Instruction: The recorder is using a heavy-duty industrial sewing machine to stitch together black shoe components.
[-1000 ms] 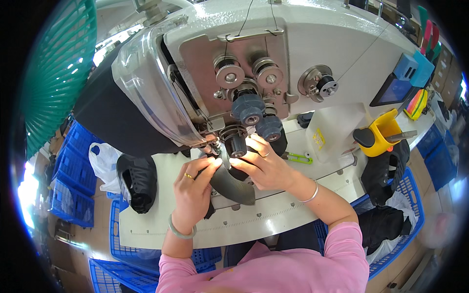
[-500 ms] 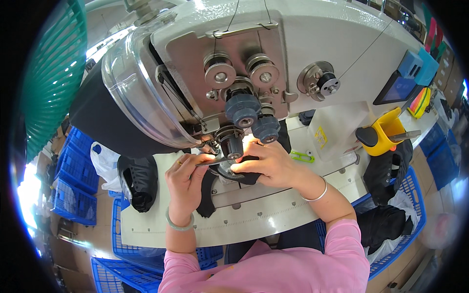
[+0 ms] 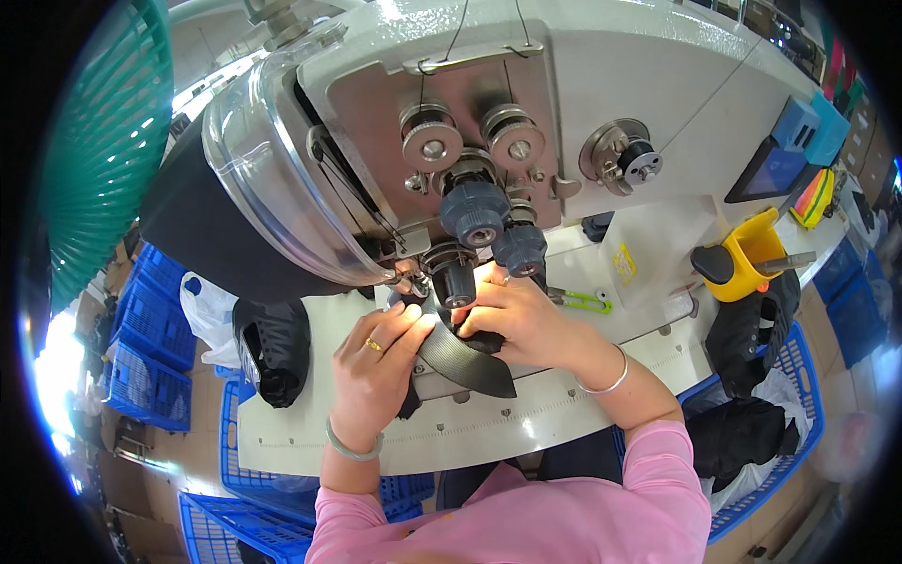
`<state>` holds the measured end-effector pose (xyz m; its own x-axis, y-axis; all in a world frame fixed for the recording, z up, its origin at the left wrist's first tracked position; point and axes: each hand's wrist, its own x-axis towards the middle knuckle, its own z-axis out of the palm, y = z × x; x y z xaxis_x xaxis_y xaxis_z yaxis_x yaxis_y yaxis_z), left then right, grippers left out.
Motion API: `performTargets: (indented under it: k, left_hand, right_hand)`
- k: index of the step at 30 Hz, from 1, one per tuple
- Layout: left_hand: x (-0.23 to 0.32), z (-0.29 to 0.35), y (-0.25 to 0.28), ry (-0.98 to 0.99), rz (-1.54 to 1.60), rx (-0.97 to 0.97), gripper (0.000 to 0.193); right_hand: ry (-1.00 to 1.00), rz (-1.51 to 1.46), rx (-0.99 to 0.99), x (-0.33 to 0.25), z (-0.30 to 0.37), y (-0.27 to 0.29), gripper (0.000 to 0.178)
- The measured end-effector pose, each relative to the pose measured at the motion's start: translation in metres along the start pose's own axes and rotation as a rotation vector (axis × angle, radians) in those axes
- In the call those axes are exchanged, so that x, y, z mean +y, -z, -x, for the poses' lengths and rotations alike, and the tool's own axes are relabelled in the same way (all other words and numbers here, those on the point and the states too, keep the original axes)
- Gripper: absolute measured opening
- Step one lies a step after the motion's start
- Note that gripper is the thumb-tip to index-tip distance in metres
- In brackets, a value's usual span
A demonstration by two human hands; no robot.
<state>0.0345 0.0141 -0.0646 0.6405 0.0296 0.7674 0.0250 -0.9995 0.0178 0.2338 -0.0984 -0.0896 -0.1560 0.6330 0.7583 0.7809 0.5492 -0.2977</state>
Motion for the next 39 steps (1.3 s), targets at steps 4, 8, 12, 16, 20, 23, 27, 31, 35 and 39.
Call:
performTargets:
  k: [4,8,12,16,20,23,27,31,35,39]
  left_hand:
    - [0.002,0.0,0.0,-0.008,-0.028,-0.004,0.03]
    - [0.002,-0.002,0.0,-0.01,-0.021,-0.001,0.03]
    - [0.0,-0.003,-0.003,0.001,-0.019,0.01,0.032]
    - [0.001,-0.006,-0.005,0.045,-0.028,-0.011,0.033]
    - [0.0,-0.01,-0.006,0.029,-0.021,0.011,0.033]
    - [0.0,-0.008,-0.008,0.016,-0.052,0.027,0.032]
    - [-0.006,-0.005,-0.008,0.094,0.088,0.069,0.027]
    - [-0.009,-0.005,-0.01,0.302,0.25,0.096,0.027]
    - [-0.003,-0.006,-0.012,0.22,0.173,0.136,0.028]
    - [0.007,-0.001,-0.009,0.141,0.02,0.082,0.033]
  right_hand:
    - [0.028,0.069,0.026,0.001,0.006,-0.003,0.026]
    - [0.01,0.04,0.046,0.003,0.007,-0.005,0.03]
    - [0.033,0.025,0.067,0.004,0.002,-0.005,0.033]
    - [0.027,0.074,0.101,0.011,0.005,-0.007,0.036]
    - [0.003,0.097,0.108,0.01,0.003,-0.007,0.035]
    - [0.077,0.165,0.14,0.014,0.002,-0.008,0.036]
    - [0.078,0.186,0.122,0.008,-0.001,-0.004,0.041]
    - [0.145,0.418,0.072,-0.004,-0.005,-0.002,0.048]
    - [0.123,0.412,0.077,-0.007,-0.004,-0.005,0.041]
    - [0.035,0.325,0.093,-0.013,-0.002,-0.008,0.028]
